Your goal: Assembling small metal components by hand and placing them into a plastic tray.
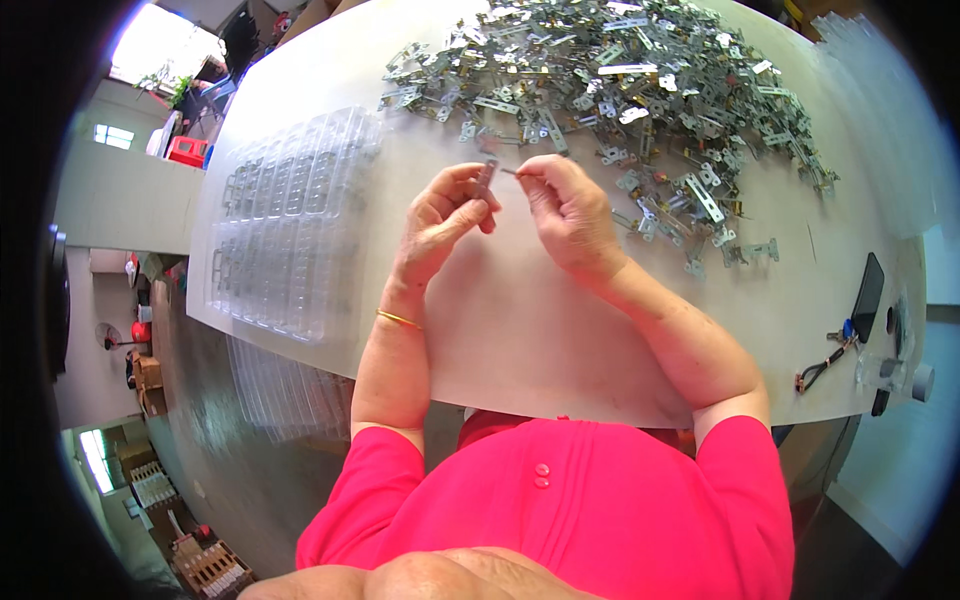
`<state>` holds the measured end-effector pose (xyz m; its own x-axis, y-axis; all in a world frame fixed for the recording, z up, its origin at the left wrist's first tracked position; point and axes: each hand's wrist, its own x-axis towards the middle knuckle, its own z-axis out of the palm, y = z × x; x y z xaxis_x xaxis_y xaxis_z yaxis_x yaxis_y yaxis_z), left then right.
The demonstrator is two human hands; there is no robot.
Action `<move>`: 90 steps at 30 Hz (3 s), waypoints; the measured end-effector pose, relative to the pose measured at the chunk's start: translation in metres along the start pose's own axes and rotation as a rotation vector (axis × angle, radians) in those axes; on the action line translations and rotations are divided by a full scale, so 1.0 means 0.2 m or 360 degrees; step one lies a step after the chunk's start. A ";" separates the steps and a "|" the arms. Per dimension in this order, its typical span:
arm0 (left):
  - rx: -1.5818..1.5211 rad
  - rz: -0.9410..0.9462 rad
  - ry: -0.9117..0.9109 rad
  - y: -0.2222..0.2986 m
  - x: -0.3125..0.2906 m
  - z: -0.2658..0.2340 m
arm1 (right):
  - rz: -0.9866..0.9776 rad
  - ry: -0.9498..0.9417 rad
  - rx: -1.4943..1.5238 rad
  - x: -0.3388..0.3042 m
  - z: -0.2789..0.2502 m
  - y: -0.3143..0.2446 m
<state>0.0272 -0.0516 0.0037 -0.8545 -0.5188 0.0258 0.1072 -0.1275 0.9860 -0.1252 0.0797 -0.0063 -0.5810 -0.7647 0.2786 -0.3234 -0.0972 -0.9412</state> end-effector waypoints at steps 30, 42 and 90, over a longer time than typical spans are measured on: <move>0.1023 0.0547 0.0699 0.02 -0.04 0.09 | -0.0413 -0.0151 0.0070 -0.10 0.07 0.02; 0.1251 0.0494 0.1275 0.66 -0.24 -0.41 | -0.0416 -0.0504 -0.0226 -0.08 0.08 -0.04; 0.2013 0.2604 0.0953 1.18 -0.76 0.05 | -0.0522 -0.0461 -0.0193 -0.07 0.08 0.03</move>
<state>0.1772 0.0052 0.2341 -0.1257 0.2831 0.9508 -0.1359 0.9445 -0.2992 -0.1070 0.0785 -0.0199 -0.2055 -0.8544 0.4772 -0.5508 -0.3021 -0.7780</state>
